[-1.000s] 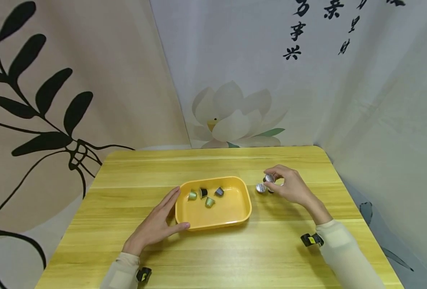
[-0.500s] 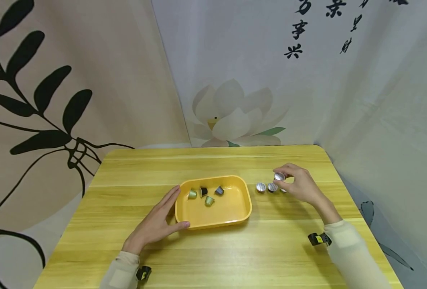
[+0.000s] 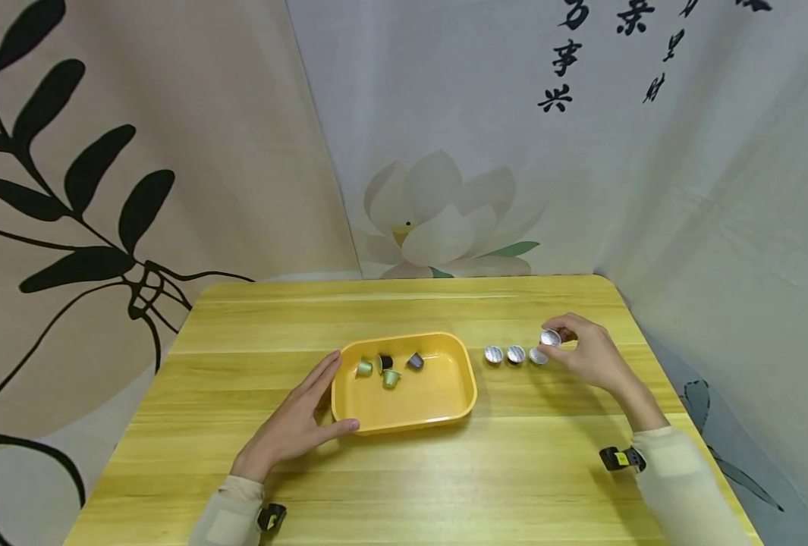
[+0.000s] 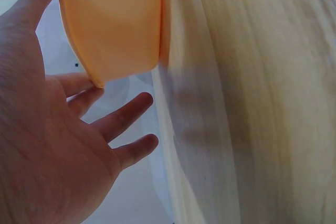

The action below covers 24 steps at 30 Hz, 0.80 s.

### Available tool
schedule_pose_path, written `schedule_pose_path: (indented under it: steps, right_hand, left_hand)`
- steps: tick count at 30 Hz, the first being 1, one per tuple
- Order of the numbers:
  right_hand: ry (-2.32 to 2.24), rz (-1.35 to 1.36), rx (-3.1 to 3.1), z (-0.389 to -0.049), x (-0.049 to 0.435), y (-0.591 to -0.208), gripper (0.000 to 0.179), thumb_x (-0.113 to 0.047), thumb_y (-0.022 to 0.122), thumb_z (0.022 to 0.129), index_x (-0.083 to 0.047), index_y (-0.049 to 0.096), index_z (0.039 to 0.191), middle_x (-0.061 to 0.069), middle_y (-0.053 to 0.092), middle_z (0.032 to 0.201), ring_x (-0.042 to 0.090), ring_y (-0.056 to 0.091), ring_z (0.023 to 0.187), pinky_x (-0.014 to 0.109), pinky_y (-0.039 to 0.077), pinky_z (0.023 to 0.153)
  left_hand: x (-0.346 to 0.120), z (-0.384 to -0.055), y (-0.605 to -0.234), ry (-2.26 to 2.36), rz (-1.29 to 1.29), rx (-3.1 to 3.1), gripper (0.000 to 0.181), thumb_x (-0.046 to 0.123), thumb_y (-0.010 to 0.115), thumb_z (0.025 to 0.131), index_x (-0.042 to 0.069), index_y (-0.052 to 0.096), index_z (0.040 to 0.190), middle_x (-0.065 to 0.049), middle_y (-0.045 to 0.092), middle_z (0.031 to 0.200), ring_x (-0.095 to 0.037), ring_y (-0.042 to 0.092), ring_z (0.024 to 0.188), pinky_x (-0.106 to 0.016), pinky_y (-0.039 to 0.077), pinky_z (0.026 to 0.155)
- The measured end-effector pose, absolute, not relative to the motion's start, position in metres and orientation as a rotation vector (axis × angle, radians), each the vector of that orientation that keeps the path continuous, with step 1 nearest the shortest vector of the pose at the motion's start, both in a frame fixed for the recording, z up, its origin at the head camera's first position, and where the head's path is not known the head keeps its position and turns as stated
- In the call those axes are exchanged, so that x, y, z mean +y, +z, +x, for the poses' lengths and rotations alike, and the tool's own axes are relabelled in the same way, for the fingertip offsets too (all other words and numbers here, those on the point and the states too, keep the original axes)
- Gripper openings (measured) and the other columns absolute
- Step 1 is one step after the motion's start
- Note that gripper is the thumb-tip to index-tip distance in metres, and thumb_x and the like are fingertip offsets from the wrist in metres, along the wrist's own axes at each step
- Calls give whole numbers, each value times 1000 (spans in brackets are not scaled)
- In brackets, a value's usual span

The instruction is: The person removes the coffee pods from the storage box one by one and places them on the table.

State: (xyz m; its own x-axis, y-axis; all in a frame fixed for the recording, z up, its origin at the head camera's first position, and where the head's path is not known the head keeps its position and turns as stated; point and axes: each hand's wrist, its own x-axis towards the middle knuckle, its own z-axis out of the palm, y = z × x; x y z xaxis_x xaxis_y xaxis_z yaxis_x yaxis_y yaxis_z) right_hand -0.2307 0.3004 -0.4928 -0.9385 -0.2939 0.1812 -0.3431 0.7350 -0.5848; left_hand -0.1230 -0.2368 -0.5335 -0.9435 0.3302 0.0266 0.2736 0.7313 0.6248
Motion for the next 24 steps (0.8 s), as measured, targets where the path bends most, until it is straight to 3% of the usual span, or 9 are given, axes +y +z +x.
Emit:
schedule_pose_path:
  steps: [6, 11, 18, 24]
  right_hand:
    - [997, 514, -2877, -228, 310, -493, 36, -21, 87, 102, -2, 77, 132, 15, 78, 122, 37, 77, 112, 60, 65, 97]
    - [983, 517, -2893, -228, 316, -497, 37, -19, 86, 103, -1, 76, 133, 15, 78, 123, 36, 77, 111, 56, 66, 96]
    - [1019, 526, -2943, -229, 323, -501, 38, -13, 82, 105, 3, 74, 138, 21, 77, 130, 40, 74, 117, 65, 64, 103]
    - [1062, 544, -3002, -230, 325, -506, 39, -10, 80, 106, 6, 71, 140, 24, 76, 133, 43, 74, 120, 66, 63, 106]
  left_hand:
    - [-237, -123, -533, 1011, 494, 2843, 119, 68, 81, 98, 20, 14, 184, 2, 10, 193, -43, 29, 174, -71, 40, 133]
    - [-237, -123, -534, 1001, 495, 2846, 119, 67, 81, 98, 20, 14, 184, 2, 11, 193, -42, 29, 174, -71, 41, 133]
    - [-237, -123, -534, 1002, 493, 2848, 117, 62, 83, 98, 20, 15, 184, 3, 10, 193, -41, 29, 174, -71, 41, 133]
    - [-237, -123, -533, 997, 499, 2853, 117, 64, 82, 98, 18, 16, 184, 2, 11, 193, -41, 29, 174, -70, 42, 133]
